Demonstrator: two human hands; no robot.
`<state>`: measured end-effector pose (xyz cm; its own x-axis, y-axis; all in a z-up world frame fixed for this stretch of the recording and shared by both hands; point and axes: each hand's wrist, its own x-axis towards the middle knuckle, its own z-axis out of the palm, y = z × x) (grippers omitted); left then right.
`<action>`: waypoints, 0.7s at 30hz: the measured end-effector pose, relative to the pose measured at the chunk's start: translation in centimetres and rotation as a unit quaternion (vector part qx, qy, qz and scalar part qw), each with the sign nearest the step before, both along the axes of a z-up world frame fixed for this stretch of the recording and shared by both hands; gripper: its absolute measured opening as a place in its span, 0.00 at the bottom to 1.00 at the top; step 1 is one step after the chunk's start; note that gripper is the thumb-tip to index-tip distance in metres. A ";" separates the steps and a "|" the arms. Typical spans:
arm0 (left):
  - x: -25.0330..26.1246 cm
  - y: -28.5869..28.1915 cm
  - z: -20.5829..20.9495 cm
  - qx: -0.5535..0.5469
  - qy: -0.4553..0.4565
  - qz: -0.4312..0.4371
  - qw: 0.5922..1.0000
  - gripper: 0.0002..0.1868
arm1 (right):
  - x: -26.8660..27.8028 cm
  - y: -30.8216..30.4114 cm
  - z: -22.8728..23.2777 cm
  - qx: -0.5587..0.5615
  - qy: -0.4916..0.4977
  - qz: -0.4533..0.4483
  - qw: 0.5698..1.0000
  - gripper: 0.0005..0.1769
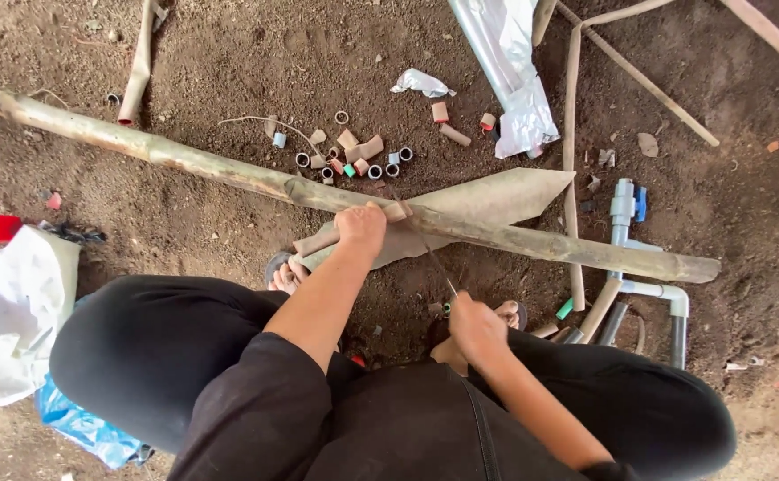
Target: The person is sawing a bamboo pole using a small saw blade and occasionally picking up small bamboo fragments from the ground.
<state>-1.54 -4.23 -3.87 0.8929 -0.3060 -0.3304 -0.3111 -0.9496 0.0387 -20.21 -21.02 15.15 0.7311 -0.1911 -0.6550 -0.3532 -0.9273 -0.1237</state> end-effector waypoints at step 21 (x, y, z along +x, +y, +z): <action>1.4 0.0 0.0 0.017 0.110 -0.001 0.994 0.12 | 2.1 0.0 -6.0 -0.054 -0.102 -0.038 0.993 0.20</action>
<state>-0.16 -4.21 -3.83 0.7975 -0.2934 -0.5272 -0.3004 -0.9509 0.0747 -18.16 -20.99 9.19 0.8278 -0.3112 -0.4668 -0.3997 -0.9110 -0.1014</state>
